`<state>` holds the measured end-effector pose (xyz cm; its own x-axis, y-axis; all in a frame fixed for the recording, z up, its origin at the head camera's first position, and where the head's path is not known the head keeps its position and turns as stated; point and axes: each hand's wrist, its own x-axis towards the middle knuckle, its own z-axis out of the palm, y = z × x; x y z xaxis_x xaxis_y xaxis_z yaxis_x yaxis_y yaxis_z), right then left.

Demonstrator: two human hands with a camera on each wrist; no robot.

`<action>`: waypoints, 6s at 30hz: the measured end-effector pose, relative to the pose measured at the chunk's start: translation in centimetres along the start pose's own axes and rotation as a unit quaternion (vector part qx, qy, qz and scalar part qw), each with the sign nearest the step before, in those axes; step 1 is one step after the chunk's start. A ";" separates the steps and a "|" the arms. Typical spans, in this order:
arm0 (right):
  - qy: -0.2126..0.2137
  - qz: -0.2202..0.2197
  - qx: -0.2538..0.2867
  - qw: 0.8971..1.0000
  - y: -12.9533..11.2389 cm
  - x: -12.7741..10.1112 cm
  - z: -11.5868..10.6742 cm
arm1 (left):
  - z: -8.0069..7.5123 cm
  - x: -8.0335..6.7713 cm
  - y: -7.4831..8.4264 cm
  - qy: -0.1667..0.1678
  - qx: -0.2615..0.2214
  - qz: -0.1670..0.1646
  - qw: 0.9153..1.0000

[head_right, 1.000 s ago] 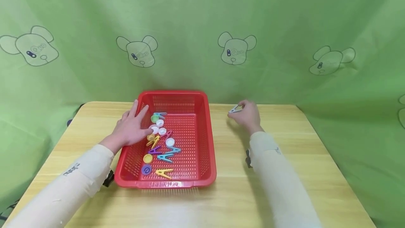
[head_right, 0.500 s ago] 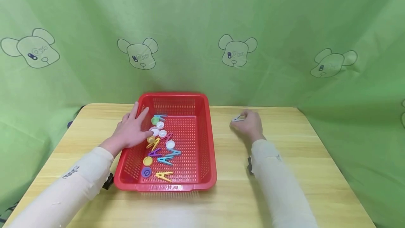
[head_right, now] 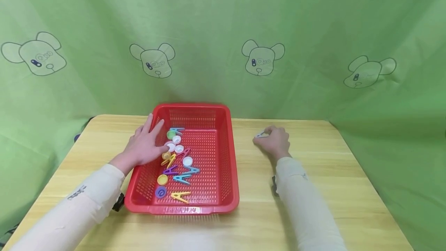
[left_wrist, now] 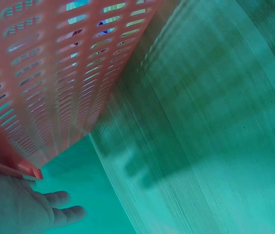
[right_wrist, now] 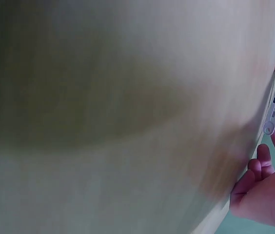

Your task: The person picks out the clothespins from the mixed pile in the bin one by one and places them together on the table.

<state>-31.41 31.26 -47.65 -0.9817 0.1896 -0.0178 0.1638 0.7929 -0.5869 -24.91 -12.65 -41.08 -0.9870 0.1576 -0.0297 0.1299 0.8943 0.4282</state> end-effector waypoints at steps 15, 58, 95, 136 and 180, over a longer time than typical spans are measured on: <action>-0.031 -0.041 -0.024 0.998 1.2 -0.3 -0.9 | 0.2 -0.3 0.4 -0.003 -0.005 0.005 1.000; 0.058 0.082 -0.020 0.995 -1.9 -2.5 2.8 | 0.3 -0.2 -0.4 -0.011 -0.004 0.010 1.000; 0.108 0.096 0.108 0.984 -3.9 -2.9 0.7 | -0.2 -0.2 -0.1 -0.009 -0.026 -0.004 1.000; 0.108 -0.037 0.107 0.988 -19.4 -2.3 -2.5 | 0.0 0.0 0.0 -0.008 -0.025 -0.002 1.000; -0.004 -0.065 0.177 0.982 -23.7 -3.1 7.3 | -0.2 0.4 -0.3 -0.012 -0.011 -0.002 1.000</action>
<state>-32.96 7.64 -39.54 -0.9930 0.0950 0.0698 -0.0049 0.5585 -0.8295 -25.41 -12.97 -41.07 -0.9849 0.1647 -0.0533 0.1239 0.8856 0.4476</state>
